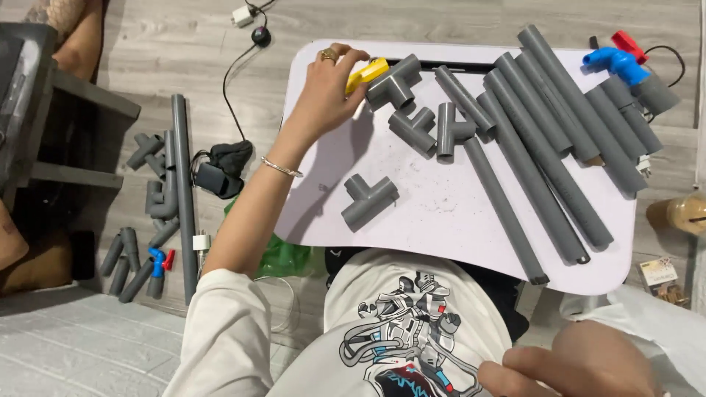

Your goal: Preparing PVC pipes and fittings by cutting them to size with a saw blade and trimming the edges with a utility knife.

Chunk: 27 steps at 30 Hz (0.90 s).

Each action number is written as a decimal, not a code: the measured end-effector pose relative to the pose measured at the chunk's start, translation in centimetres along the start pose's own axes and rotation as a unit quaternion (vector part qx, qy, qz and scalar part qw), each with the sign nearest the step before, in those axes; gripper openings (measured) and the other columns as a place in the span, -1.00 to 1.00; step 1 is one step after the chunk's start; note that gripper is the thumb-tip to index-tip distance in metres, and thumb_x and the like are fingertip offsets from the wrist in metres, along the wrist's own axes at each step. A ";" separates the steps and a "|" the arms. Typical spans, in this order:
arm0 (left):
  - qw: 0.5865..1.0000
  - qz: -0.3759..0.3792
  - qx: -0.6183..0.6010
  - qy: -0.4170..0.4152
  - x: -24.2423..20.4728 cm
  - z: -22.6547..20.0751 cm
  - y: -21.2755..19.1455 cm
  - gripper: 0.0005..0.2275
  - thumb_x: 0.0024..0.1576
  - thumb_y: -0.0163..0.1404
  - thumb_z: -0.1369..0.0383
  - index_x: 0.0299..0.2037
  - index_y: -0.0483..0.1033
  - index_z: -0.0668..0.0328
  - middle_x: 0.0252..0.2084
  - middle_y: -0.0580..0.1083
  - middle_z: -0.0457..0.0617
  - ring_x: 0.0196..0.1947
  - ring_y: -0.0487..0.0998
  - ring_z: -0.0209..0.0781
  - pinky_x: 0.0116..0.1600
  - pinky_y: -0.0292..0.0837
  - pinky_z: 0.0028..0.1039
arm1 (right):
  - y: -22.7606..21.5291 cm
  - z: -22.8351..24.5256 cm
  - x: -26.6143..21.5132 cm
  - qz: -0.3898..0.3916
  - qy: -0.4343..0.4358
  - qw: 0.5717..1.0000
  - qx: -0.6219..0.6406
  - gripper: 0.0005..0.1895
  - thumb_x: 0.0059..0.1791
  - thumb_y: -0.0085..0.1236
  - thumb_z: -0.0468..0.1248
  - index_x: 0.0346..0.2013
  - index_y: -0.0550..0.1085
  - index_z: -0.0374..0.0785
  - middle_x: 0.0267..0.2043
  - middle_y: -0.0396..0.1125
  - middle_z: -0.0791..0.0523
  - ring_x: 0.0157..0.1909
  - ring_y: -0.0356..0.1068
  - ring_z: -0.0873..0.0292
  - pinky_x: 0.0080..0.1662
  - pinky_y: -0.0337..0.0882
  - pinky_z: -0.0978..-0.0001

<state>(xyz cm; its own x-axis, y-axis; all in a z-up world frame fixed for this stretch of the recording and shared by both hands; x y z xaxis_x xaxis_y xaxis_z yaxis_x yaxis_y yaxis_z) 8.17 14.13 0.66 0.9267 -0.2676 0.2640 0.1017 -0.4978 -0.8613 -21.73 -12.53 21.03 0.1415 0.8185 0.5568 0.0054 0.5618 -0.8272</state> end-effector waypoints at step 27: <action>0.922 0.030 -0.347 -0.171 -4.9 5.5 -1.8 -0.74 0.19 0.16 0.45 0.05 0.58 0.43 -0.21 0.53 0.16 -0.21 0.59 -0.08 -0.08 0.62 -0.23 | 20.7 -23.7 -2.9 0.184 0.322 0.894 -0.251 -0.50 0.03 0.29 -0.16 0.16 0.54 -0.43 0.27 0.34 -0.11 0.02 0.46 -0.13 -0.21 0.66 0.29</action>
<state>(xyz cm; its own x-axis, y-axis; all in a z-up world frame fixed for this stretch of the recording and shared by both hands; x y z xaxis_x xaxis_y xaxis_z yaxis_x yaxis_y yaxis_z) 5.45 20.86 -1.46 0.9950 -0.0952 -0.0287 -0.0992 -0.9300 -0.3538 1.41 -6.09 0.53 0.7653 0.6064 0.2158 0.2625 0.0121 -0.9649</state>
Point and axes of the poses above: each hand's wrist, its own x-axis towards the middle knuckle, its own y-axis out of the palm, z = x × y, the point moved 9 cm from there along x, towards the middle knuckle
